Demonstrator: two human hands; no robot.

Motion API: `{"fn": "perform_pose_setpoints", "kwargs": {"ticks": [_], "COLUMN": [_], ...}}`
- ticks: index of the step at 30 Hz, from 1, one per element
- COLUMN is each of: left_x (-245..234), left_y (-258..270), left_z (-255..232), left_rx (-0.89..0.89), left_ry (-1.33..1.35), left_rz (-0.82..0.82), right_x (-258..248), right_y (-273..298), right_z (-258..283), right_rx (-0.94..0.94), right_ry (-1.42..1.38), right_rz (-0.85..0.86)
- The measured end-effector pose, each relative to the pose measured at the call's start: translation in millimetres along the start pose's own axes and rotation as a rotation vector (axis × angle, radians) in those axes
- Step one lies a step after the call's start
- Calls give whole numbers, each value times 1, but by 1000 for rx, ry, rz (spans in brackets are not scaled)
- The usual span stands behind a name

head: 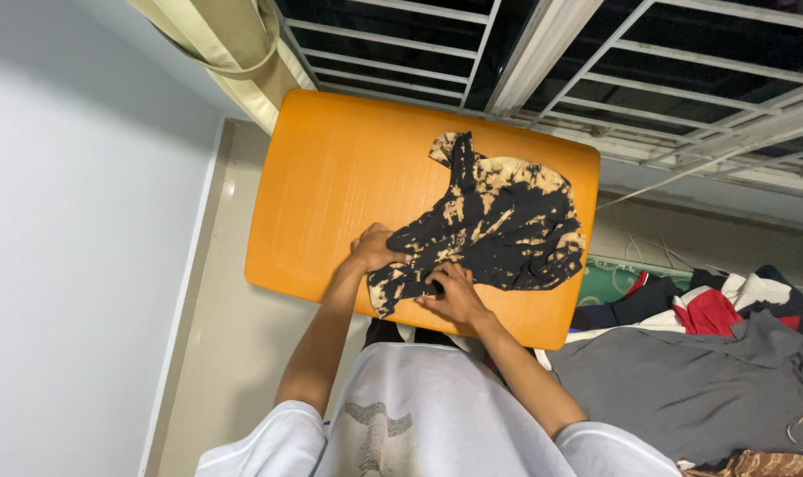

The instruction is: The person folds a black and beige patterned cloth on an orange table and places it into a suitcase. They then fold a grey t-shirt on the same table.

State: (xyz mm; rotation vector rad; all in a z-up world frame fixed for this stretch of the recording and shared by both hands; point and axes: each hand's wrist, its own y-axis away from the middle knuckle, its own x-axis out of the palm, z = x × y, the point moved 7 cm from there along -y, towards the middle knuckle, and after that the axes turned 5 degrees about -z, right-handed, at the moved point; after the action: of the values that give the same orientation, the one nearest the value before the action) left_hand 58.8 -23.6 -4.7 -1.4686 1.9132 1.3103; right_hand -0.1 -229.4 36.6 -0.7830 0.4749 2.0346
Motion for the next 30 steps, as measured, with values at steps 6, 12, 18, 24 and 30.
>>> {"fn": "perform_pose_setpoints", "kwargs": {"ticks": [6,12,18,24,30], "left_x": [-8,-57,-106,-49,-18], "left_y": [-7,-41,-36,1,29], "left_z": [17,29,21,18,39], "left_rx": [-132,-158,-101,-182,-238], "left_ry": [694,461,284,103,272], "left_rz": [-33,-292,-879,-521,-522], "right_x": [11,-11,-12,-1,-11], "right_y": [-3,-14,-20,-15,-21], "right_z": [-15,-33,-6,-10,-14], "right_rx": [40,147,48,212,210], "right_ry": [49,-90,-222,-243,69], "right_rz": [-118,-382,-108,-23,-260]}}
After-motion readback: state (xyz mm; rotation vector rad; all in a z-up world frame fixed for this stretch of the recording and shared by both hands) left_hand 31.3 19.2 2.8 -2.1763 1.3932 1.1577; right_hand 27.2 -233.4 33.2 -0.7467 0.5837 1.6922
